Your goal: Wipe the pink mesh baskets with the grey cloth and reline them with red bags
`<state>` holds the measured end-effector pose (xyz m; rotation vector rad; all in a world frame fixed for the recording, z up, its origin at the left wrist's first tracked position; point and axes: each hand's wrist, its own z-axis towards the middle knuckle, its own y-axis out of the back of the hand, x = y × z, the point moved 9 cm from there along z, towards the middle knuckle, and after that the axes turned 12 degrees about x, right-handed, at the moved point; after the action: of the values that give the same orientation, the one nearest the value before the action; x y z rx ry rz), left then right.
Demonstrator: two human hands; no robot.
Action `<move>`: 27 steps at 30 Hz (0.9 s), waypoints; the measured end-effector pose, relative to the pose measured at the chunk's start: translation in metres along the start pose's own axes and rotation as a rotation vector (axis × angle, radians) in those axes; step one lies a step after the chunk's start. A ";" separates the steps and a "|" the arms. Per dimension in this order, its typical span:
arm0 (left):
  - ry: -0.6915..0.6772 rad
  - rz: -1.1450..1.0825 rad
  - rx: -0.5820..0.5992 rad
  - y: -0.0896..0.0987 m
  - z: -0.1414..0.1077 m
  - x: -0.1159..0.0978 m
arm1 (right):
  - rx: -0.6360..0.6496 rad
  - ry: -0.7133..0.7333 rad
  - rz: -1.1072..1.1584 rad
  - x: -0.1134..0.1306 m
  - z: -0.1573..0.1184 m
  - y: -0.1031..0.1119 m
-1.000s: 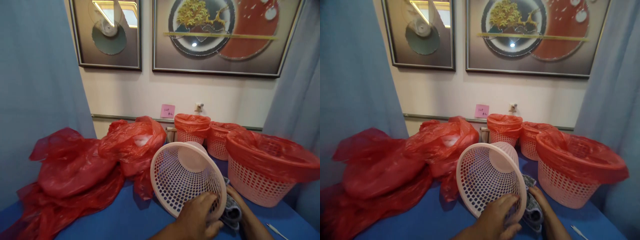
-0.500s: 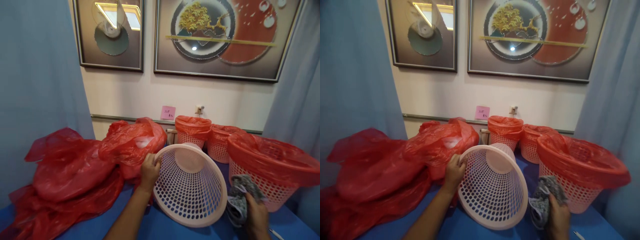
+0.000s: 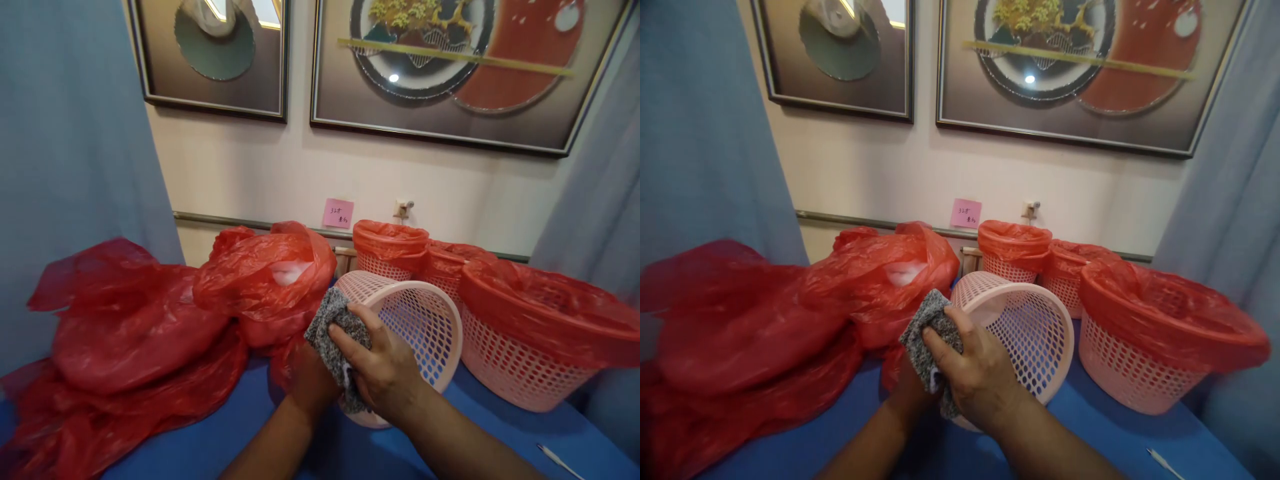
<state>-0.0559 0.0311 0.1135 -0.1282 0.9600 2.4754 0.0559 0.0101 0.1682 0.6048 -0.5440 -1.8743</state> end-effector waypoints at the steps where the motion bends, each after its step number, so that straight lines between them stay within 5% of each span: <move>1: -0.010 -0.006 -0.011 0.002 -0.001 0.000 | 0.019 0.004 -0.017 -0.004 0.003 0.000; 4: 0.005 -0.051 -0.048 0.009 -0.002 0.000 | -0.011 -0.158 -0.045 -0.055 -0.001 0.018; 9: 0.034 -0.096 -0.075 0.012 0.000 -0.001 | -0.186 -0.763 -0.040 -0.171 -0.048 0.062; 11: 0.040 -0.104 -0.071 0.009 -0.001 0.001 | -0.179 -0.764 -0.039 -0.170 -0.053 0.061; 15: 0.023 -0.093 -0.055 0.007 -0.001 0.003 | 0.008 -0.295 -0.020 -0.088 -0.020 0.029; 18: 0.025 -0.086 -0.052 0.009 0.000 0.006 | 0.097 -0.195 0.014 -0.061 0.000 0.015; 22: 0.054 -0.116 -0.040 0.010 0.001 0.008 | -0.032 -0.446 0.032 -0.115 -0.012 0.039; 25: 0.053 -0.117 -0.045 0.010 0.001 0.007 | -0.114 -0.832 0.084 -0.183 -0.069 0.049; 27: 0.050 -0.127 -0.057 0.010 0.000 0.006 | -0.095 -1.135 0.159 -0.217 -0.124 0.037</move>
<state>-0.0659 0.0270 0.1185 -0.2627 0.8745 2.3929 0.2313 0.1880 0.1297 -0.6329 -1.1576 -1.9425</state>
